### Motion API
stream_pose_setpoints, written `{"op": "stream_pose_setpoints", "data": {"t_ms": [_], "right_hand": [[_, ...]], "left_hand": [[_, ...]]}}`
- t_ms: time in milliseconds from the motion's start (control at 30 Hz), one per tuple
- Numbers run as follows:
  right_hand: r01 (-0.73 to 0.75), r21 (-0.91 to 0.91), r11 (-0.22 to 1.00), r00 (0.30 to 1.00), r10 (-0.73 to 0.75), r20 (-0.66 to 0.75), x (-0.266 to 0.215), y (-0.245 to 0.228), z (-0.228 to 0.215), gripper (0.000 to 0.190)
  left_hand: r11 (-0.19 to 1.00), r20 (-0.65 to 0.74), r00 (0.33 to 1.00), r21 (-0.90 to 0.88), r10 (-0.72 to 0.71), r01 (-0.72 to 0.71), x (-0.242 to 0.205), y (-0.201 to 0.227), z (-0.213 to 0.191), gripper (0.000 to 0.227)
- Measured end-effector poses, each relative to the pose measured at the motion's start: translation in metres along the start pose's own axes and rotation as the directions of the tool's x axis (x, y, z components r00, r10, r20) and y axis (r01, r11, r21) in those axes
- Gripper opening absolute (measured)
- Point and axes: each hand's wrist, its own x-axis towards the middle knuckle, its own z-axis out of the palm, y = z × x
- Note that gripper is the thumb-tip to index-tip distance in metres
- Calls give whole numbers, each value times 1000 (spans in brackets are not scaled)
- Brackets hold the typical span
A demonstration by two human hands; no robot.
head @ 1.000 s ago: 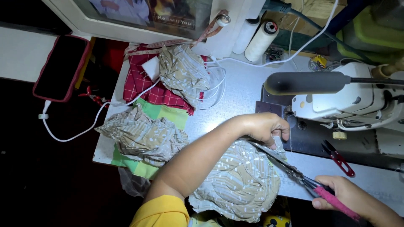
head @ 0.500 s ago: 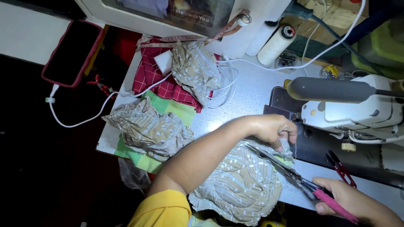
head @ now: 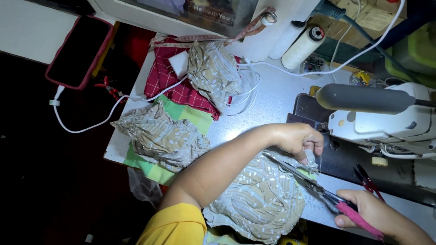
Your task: Trimming excess fabric from sewn items using scissors at a sewing workstation
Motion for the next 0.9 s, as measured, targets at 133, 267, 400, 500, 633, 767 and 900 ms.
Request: {"op": "stream_pose_setpoints", "data": {"t_ms": [133, 267, 400, 500, 633, 767, 900], "right_hand": [[5, -80, 997, 999, -8, -39, 6, 11, -1, 59], [40, -77, 996, 997, -44, -59, 8, 15, -2, 61], [-13, -115, 993, 999, 8, -46, 10, 0, -5, 54], [44, -239, 970, 997, -57, -50, 14, -15, -5, 58], [-213, -321, 923, 977, 208, -48, -3, -101, -1, 73], [-255, -430, 866, 967, 243, -83, -7, -130, 1, 57], [-297, -517, 803, 952, 292, -93, -8, -138, 1, 60]], "left_hand": [[999, -8, 999, 6, 32, -32, 2, -2, -2, 45], [1000, -11, 1000, 0, 18, -18, -5, 12, -5, 42], [996, -47, 998, 81, 37, -33, -5, 18, -5, 43], [998, -47, 998, 54, 31, -29, -6, 21, -5, 42], [993, -56, 996, 102, 70, -64, -6, 23, -6, 42], [989, -72, 994, 131, 82, -72, -8, 29, -7, 42], [983, -74, 991, 154, 109, -97, -7, 30, -8, 41]]}}
